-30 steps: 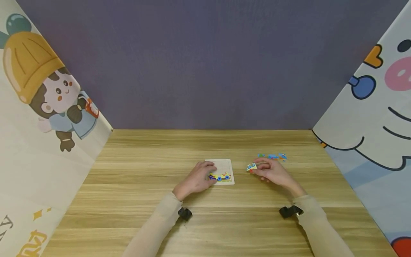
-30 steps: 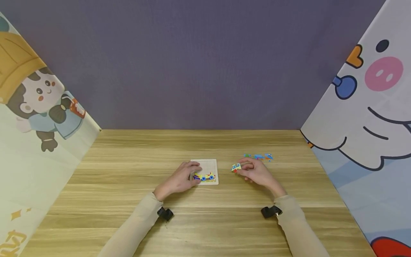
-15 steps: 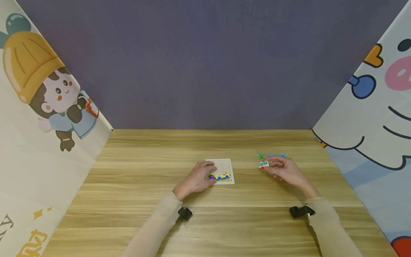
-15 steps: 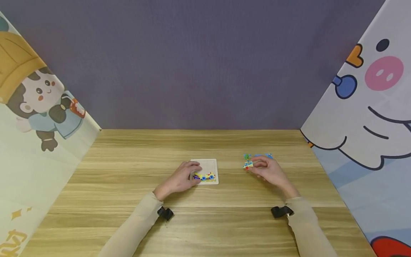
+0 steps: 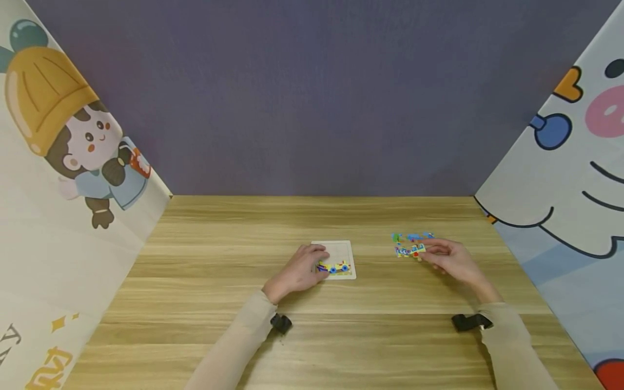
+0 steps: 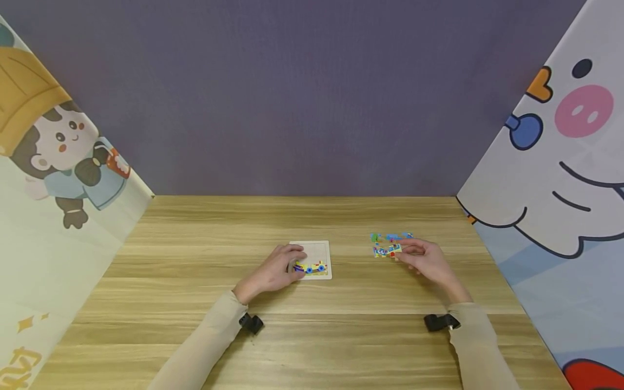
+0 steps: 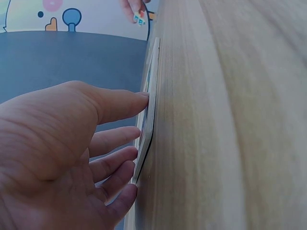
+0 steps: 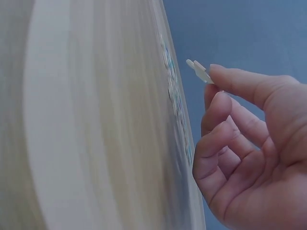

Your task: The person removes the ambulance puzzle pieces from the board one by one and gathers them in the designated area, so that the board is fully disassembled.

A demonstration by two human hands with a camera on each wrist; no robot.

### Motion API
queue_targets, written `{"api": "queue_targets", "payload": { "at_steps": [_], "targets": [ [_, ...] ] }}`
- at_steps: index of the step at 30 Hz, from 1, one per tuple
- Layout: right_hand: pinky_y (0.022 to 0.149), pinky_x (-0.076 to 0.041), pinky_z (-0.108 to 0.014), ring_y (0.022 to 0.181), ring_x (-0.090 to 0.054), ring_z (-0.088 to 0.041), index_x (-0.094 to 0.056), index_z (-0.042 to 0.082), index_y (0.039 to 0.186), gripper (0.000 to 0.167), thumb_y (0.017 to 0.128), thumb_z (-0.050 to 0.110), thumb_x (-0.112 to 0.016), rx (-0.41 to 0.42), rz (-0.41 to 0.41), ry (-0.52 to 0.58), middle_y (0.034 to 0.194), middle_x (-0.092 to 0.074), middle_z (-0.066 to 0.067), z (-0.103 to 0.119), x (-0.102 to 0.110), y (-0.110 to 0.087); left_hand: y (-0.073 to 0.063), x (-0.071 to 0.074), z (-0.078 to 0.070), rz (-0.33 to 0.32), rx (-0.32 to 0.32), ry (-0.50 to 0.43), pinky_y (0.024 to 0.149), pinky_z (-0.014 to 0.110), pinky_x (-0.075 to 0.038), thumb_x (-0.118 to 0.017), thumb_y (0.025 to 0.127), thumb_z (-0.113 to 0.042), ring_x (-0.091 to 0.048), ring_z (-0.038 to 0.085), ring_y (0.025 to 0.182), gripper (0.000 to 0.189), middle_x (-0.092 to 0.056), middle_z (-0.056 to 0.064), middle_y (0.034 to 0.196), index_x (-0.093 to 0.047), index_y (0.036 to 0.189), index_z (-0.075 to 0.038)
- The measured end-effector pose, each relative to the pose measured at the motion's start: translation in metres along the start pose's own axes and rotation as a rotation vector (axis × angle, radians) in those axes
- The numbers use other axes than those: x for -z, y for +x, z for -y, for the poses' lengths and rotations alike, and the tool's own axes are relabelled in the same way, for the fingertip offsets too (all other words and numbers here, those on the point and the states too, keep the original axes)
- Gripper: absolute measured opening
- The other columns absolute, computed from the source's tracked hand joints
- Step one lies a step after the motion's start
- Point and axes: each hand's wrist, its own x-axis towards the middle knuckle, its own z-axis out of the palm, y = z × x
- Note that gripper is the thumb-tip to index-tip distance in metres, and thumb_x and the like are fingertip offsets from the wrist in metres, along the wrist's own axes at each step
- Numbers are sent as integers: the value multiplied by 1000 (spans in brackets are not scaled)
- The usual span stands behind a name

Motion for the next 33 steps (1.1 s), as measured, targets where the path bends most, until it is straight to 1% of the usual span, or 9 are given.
{"api": "queue_targets", "payload": {
  "at_steps": [2,4,7,11,16,20,24,28,33],
  "targets": [
    [55,-55,-28,68,-64,-9,-55,-7,147,58,101,24,-75,-11,-8,-9,109,-76,-5,-3,4,-1,0,1,0,-1,-3,-5,130,55,-32,-70,103,-25,-41,39,152,51,-50,16,162,-60,147,-2],
    [56,-55,-27,68,-63,-8,-54,-7,148,59,103,25,-73,-23,-10,-20,106,-76,-5,-7,8,-1,0,1,-1,-1,-2,-8,130,55,-31,-70,103,-24,-40,39,153,51,-50,16,162,-60,147,-3],
    [56,-54,-27,67,-61,-8,-52,-7,150,61,104,28,-71,-40,-17,-31,100,-75,1,-12,14,-2,0,1,-2,2,4,-3,131,54,-30,-70,103,-25,-40,39,153,51,-49,15,163,-60,148,-3],
    [56,-53,-27,65,-58,-8,-50,-7,151,62,105,29,-71,-49,-29,-40,93,-73,5,-18,21,-4,0,1,-2,3,6,7,131,53,-31,-70,103,-26,-40,37,153,51,-50,15,163,-61,148,-3],
    [52,-48,-27,58,-50,-7,-49,-6,152,61,106,29,-68,-46,-31,-54,77,-65,6,-25,28,-7,0,0,-2,6,6,19,130,53,-31,-71,103,-26,-40,37,153,51,-50,14,162,-61,147,-3],
    [48,-43,-29,51,-45,-7,-50,-4,152,62,106,33,-68,-85,-22,-72,71,-59,7,-29,28,-8,1,0,-2,6,9,15,131,53,-31,-71,103,-27,-40,37,154,52,-49,14,163,-61,147,-3],
    [47,-42,-28,48,-42,-7,-53,-3,150,62,104,34,-71,-121,-11,-99,72,-59,6,-31,28,-7,0,0,-1,4,8,9,130,52,-32,-71,103,-26,-40,37,153,52,-49,14,163,-60,148,-3],
    [48,-42,-27,50,-41,-5,-52,-5,150,63,103,32,-72,-129,2,-90,77,-62,7,-30,28,-7,0,0,-2,0,7,13,129,53,-32,-71,102,-25,-41,37,152,51,-50,14,162,-61,147,-3],
    [48,-41,-27,49,-39,-6,-54,-5,149,62,102,32,-73,-138,1,-91,76,-61,7,-28,28,-7,0,0,-3,-16,1,21,128,52,-34,-73,101,-24,-44,36,150,51,-51,16,161,-62,146,-2]
  ]
}}
